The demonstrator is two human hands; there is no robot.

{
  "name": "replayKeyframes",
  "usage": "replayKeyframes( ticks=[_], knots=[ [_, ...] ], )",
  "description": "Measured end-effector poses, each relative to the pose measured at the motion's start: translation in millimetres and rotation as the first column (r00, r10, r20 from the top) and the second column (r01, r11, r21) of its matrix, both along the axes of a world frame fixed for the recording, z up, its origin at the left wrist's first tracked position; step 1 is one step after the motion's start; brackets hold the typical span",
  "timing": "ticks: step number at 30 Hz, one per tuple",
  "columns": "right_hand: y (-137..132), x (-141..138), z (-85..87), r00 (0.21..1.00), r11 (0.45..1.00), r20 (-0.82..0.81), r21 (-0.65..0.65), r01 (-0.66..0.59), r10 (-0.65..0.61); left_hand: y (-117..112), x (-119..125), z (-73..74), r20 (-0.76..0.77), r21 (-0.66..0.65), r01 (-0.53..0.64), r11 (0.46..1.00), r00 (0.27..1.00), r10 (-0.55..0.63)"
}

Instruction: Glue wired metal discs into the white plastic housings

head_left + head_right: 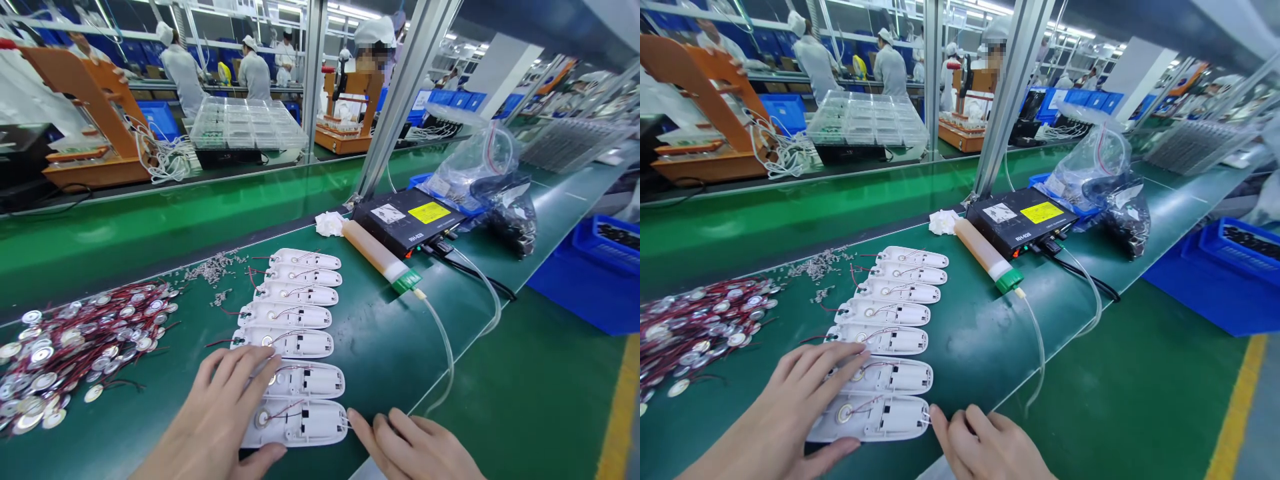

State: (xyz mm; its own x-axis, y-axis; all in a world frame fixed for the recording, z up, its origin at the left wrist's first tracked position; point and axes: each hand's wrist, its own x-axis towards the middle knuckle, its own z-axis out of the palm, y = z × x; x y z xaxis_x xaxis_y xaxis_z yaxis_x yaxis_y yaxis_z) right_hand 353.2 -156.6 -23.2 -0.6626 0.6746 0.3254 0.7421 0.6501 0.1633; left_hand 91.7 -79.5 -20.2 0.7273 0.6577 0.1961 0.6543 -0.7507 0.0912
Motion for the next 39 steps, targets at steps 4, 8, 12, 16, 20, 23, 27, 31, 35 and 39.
replayKeyframes(
  ticks=[4,8,12,16,20,23,27,31,35,39],
  knots=[
    [-0.5,6.1,-3.4,0.994,0.998,-0.112,-0.060,0.012,-0.019,-3.2,3.2,-0.4,0.040,-0.024,-0.043,0.999,0.998,0.044],
    [1.3,17.0,-2.9,0.968,0.986,-0.210,-0.122,0.111,-0.135,-4.2,4.6,-0.5,0.049,-0.020,-0.045,0.999,0.998,0.046],
    [7.7,19.3,-2.7,0.957,0.970,-0.186,-0.148,0.195,-0.221,-4.1,4.8,0.6,0.044,-0.008,-0.045,0.999,0.998,0.045],
    [14.1,14.8,-5.7,0.963,0.969,-0.172,-0.167,0.180,-0.208,-4.1,4.8,1.0,0.038,0.004,-0.049,0.999,0.998,0.049],
    [17.3,13.6,-9.4,0.968,0.972,-0.166,-0.173,0.162,-0.190,-4.4,4.7,0.4,0.039,-0.003,-0.044,0.999,0.998,0.044],
    [19.5,14.5,-10.9,0.976,0.976,-0.131,-0.156,0.152,-0.173,-4.8,4.5,-0.1,0.030,-0.002,-0.035,0.999,0.999,0.035],
    [20.0,14.1,-12.1,0.993,0.987,-0.046,-0.125,0.105,-0.111,-5.6,4.3,0.0,0.028,-0.006,-0.037,0.999,0.999,0.037],
    [18.0,13.2,-14.3,0.998,0.993,0.049,-0.104,0.056,-0.051,-5.7,5.0,1.3,0.031,-0.021,-0.042,0.999,0.999,0.043],
    [20.1,16.1,-12.7,0.998,0.987,0.011,-0.143,0.069,-0.069,-5.5,5.7,0.5,0.036,-0.012,-0.050,0.999,0.998,0.051],
    [26.7,20.8,-6.4,0.969,0.978,-0.190,-0.164,0.127,-0.158,-7.6,5.8,1.7,0.027,-0.005,-0.052,0.999,0.998,0.053]
  ],
)
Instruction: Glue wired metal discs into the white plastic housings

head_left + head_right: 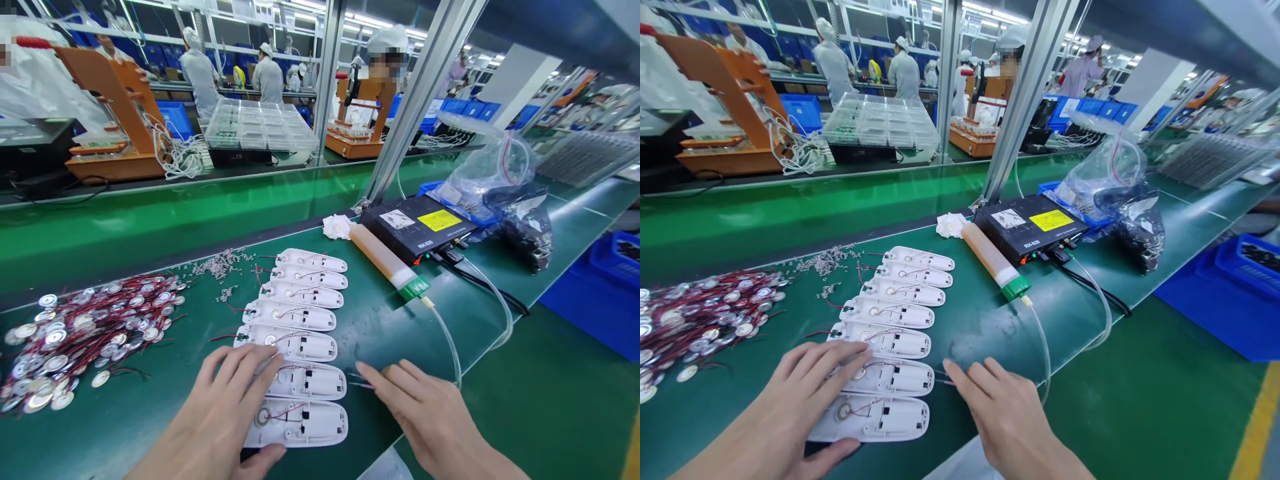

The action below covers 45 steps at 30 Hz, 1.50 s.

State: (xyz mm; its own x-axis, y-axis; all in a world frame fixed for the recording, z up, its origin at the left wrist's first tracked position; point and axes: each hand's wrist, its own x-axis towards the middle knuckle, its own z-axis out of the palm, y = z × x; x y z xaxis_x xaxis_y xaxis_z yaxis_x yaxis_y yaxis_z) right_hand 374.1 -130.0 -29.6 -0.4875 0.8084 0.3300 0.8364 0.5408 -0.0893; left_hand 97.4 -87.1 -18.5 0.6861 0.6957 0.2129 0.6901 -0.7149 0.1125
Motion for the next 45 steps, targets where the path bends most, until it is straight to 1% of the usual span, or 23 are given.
replayKeyframes(
  ticks=[3,5,8,12,17,21,23,26,28,30,33,35,38,41,45],
  knots=[
    [9.0,-0.3,1.6,0.988,0.999,-0.147,0.027,0.042,-0.038,1.8,-0.9,4.9,0.004,-0.047,-0.045,0.998,0.999,0.045],
    [16.0,-2.2,-0.2,0.983,0.997,-0.181,0.062,0.049,-0.037,7.5,-2.0,7.7,0.012,-0.069,-0.088,0.994,0.996,0.089],
    [24.4,-4.8,-4.5,0.988,0.993,-0.152,0.106,0.043,-0.027,20.0,-3.9,7.5,0.008,-0.053,-0.110,0.993,0.994,0.111],
    [30.0,-6.0,-7.1,0.991,0.995,-0.133,0.093,0.021,-0.009,31.3,-4.9,1.6,-0.009,-0.007,-0.099,0.995,0.995,0.099],
    [33.4,-5.8,-8.5,0.996,0.996,-0.086,0.094,-0.004,0.012,35.7,-5.2,-5.3,-0.021,0.048,-0.083,0.995,0.996,0.085],
    [33.0,-4.8,-13.5,0.996,0.983,0.046,0.166,-0.082,0.075,41.0,-5.3,-10.2,-0.023,0.087,-0.078,0.993,0.996,0.080],
    [32.1,-4.4,-14.7,0.991,0.976,0.088,0.184,-0.119,0.105,42.8,-4.9,-12.8,-0.015,0.094,-0.085,0.992,0.996,0.086],
    [31.6,-3.2,-11.4,0.989,0.978,0.094,0.163,-0.131,0.116,42.4,-4.5,-16.2,0.018,0.106,-0.092,0.990,0.996,0.091],
    [32.6,-1.0,-6.8,0.992,0.986,0.056,0.121,-0.117,0.111,40.5,-4.7,-16.6,0.033,0.105,-0.100,0.989,0.995,0.097],
    [35.4,2.1,-2.5,0.996,0.992,-0.029,0.094,-0.082,0.085,39.1,-5.0,-14.2,0.034,0.073,-0.104,0.992,0.994,0.102],
    [43.8,6.6,-0.3,0.992,0.993,-0.125,0.121,-0.003,0.018,42.0,-4.4,-5.2,0.050,-0.004,-0.114,0.993,0.992,0.114],
    [50.9,8.1,-2.2,0.992,0.991,-0.125,0.130,0.020,-0.004,48.8,-2.3,1.9,0.064,-0.033,-0.124,0.992,0.990,0.126],
    [59.4,8.0,-6.9,0.993,0.996,-0.114,0.093,0.003,0.008,62.4,2.7,8.4,0.037,-0.029,-0.131,0.991,0.991,0.132],
    [63.1,7.2,-9.5,0.992,0.997,-0.120,0.073,-0.015,0.024,72.4,7.3,8.1,-0.008,-0.012,-0.120,0.993,0.993,0.120],
    [64.6,7.1,-8.8,0.994,0.998,-0.095,0.055,-0.041,0.046,76.3,9.8,2.9,-0.036,-0.006,-0.113,0.994,0.993,0.113]
  ],
)
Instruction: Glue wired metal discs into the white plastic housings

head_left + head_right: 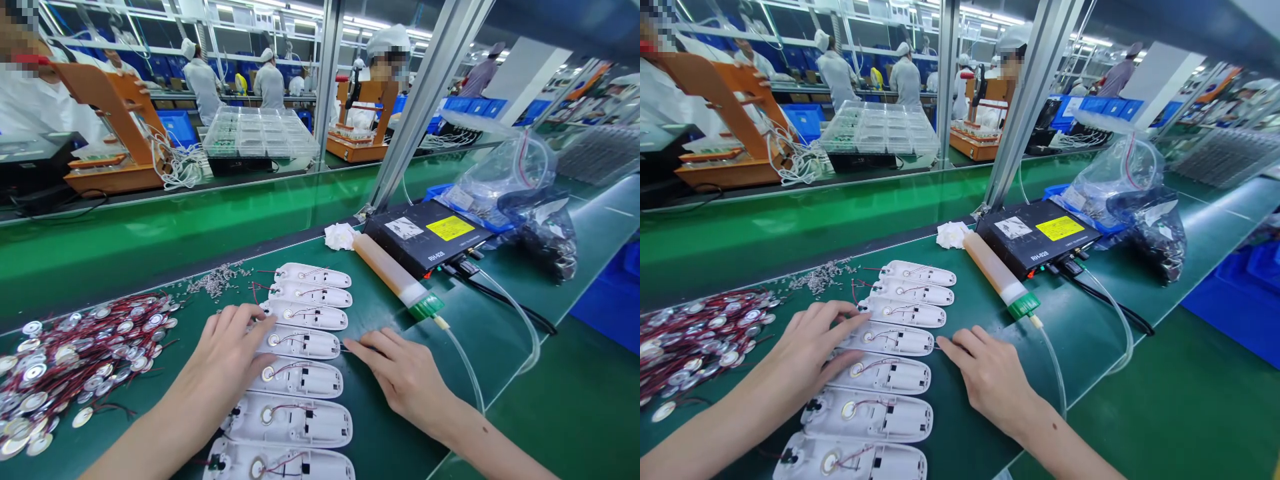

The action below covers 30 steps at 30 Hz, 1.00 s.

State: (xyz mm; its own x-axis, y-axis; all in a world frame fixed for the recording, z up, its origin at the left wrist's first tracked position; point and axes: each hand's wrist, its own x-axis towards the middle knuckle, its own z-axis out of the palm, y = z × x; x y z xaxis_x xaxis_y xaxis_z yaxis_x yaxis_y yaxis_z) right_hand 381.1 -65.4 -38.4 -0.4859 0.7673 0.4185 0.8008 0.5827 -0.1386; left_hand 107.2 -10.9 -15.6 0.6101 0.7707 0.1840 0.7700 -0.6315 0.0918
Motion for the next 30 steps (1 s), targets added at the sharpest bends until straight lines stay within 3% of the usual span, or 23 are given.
replayKeyframes(
  ticks=[7,11,19,25,30],
  knots=[
    [3.1,0.8,-3.6,0.985,0.991,0.152,0.097,-0.091,0.076,-0.1,0.9,-3.4,0.017,-0.016,0.002,1.000,1.000,-0.002],
    [1.4,0.2,-5.0,0.978,0.992,0.191,0.078,-0.098,0.081,-2.3,1.7,-3.5,0.016,-0.028,-0.003,1.000,1.000,0.003],
    [8.4,16.4,10.1,0.999,0.997,-0.034,0.078,0.016,-0.014,5.4,1.6,2.4,0.066,-0.026,0.021,0.999,0.998,-0.020],
    [28.2,22.2,10.0,0.999,0.999,0.033,0.032,0.007,-0.008,29.6,17.6,10.5,0.010,-0.019,0.029,0.999,1.000,-0.028],
    [29.7,23.0,6.5,0.999,1.000,0.051,-0.002,-0.018,0.019,35.4,20.1,10.0,-0.036,-0.059,0.035,0.998,0.999,-0.037]
  ],
)
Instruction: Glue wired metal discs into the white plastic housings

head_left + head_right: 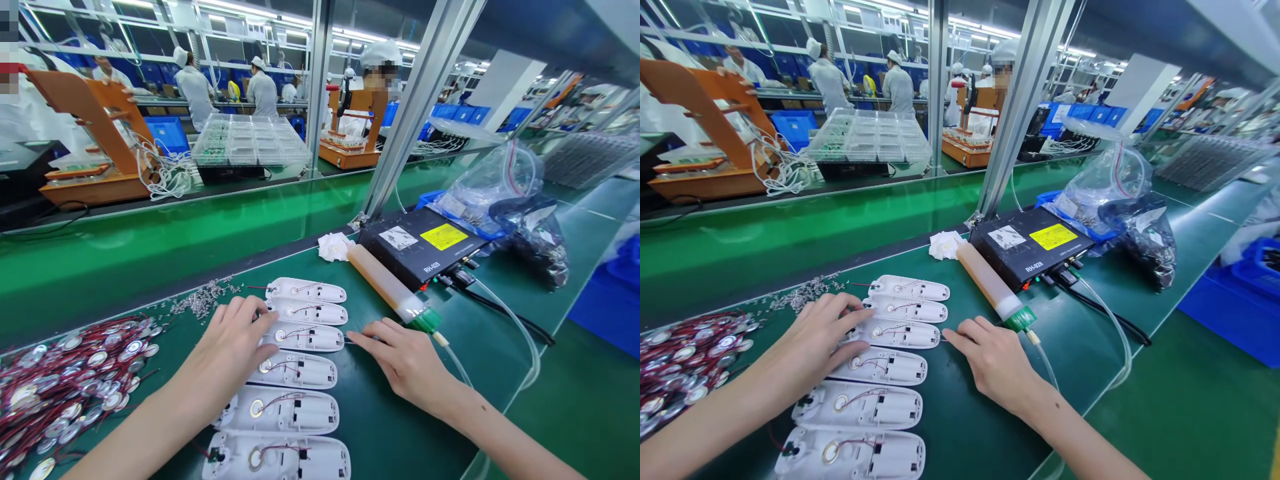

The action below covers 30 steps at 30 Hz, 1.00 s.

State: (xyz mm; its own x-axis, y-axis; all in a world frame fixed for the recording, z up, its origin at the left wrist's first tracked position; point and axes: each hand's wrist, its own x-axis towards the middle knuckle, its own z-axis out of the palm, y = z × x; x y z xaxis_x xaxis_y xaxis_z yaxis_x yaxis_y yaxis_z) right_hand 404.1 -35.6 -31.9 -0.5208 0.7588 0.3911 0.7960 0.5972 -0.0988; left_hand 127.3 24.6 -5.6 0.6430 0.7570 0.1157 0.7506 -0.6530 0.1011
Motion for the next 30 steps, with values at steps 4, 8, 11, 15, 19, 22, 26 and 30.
replayKeyframes(
  ticks=[4,8,11,15,19,22,26,30],
  knots=[
    [0.2,0.5,-5.0,0.999,1.000,0.045,0.023,-0.021,0.020,1.9,-2.7,-0.7,0.034,-0.022,0.016,1.000,0.999,-0.015],
    [-1.7,0.1,-11.7,0.991,0.996,0.130,0.074,-0.052,0.042,3.5,-3.3,-1.3,0.040,-0.026,0.041,0.999,0.998,-0.040],
    [-4.6,-0.9,-11.1,0.990,0.997,0.139,0.062,-0.038,0.029,2.4,-3.6,-4.1,0.061,0.007,0.023,1.000,0.998,-0.023],
    [-5.3,-0.8,-3.2,0.998,1.000,0.057,0.025,0.020,-0.021,2.1,-5.8,-7.2,0.076,0.025,0.037,0.999,0.996,-0.039],
    [3.5,3.0,3.5,0.991,0.991,-0.045,0.037,0.129,-0.128,9.6,-1.4,-0.8,0.077,-0.027,0.045,0.999,0.996,-0.043],
    [12.8,5.9,5.5,0.989,0.989,-0.020,0.026,0.145,-0.145,19.9,9.4,5.7,0.055,-0.020,0.028,0.999,0.998,-0.027],
    [18.8,7.3,6.2,0.990,0.990,0.014,0.008,0.138,-0.139,31.8,20.4,7.2,-0.002,-0.054,0.055,0.997,0.998,-0.055],
    [18.5,7.2,7.0,0.991,0.992,0.049,-0.014,0.125,-0.124,37.5,18.5,3.2,-0.002,-0.082,0.052,0.995,0.999,-0.052]
  ],
)
